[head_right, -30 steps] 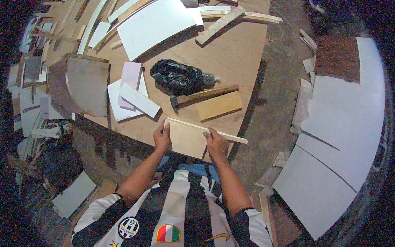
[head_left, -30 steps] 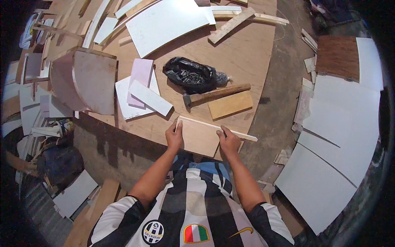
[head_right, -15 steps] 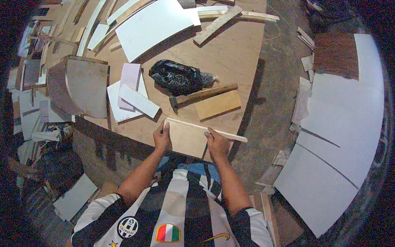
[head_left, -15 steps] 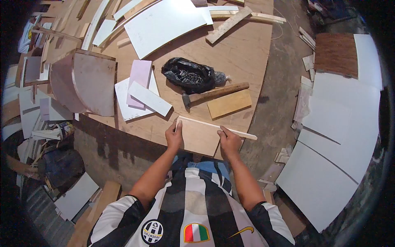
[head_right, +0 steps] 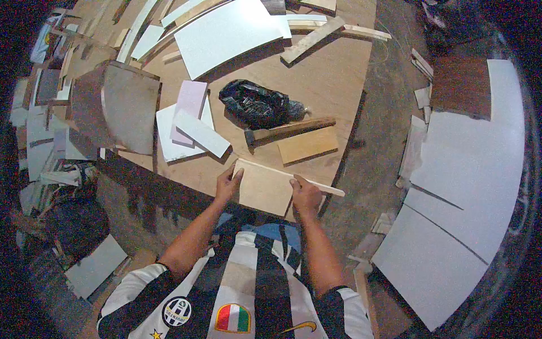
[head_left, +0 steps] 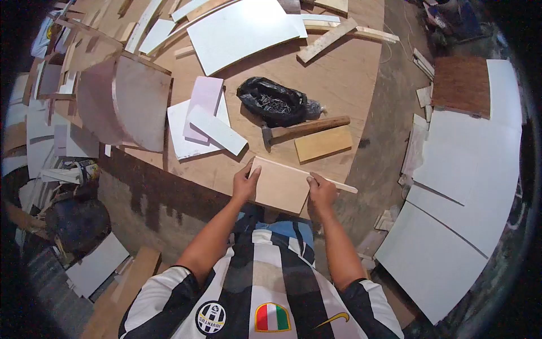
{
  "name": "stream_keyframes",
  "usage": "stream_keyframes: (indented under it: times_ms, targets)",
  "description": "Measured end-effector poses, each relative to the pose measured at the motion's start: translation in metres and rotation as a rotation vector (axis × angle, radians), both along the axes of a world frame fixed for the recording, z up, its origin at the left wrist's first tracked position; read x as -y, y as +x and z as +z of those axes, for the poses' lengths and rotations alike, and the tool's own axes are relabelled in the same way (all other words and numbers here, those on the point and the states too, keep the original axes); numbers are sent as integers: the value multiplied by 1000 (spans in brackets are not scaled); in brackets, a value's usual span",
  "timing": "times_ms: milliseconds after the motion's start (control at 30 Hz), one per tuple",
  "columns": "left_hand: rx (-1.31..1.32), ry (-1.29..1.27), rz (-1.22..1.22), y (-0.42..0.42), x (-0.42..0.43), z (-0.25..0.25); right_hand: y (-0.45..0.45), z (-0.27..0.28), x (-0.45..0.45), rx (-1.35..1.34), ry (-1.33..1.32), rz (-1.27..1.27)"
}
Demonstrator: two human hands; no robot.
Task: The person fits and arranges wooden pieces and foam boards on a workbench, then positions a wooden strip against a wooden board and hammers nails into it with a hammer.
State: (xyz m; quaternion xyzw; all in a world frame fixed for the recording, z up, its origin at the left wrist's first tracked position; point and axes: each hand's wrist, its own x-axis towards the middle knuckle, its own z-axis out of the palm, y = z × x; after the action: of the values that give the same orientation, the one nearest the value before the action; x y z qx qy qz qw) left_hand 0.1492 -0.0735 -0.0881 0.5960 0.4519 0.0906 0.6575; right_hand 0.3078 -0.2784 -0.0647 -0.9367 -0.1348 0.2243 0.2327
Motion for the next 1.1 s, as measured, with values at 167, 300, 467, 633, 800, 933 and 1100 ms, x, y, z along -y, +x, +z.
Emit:
stream_keyframes:
  times_ms: [167, 300, 467, 633, 800, 933, 1100]
  targets:
    - [55, 34, 43, -7, 4, -37, 0, 12, -6, 0, 8, -24]
    - [93, 34, 108, -2, 7, -28, 0, 26, -9, -77, 9, -23]
    - [45, 34, 76, -4, 6, -36, -2, 18, -8, -65, -43, -40]
    - [-4, -28, 57, -11, 6, -56, 4, 11, -3, -68, -35, 18]
    - [-48, 58, 45, -4, 4, -26, 3, -23, 8, 303, 331, 149]
    - [-143, 76, -13, -1, -1, -15, -14, 39, -52, -410, 408, -164]
    - [-104, 99, 19, 4, 0, -2, -35, 6, -86, -488, 704, -211]
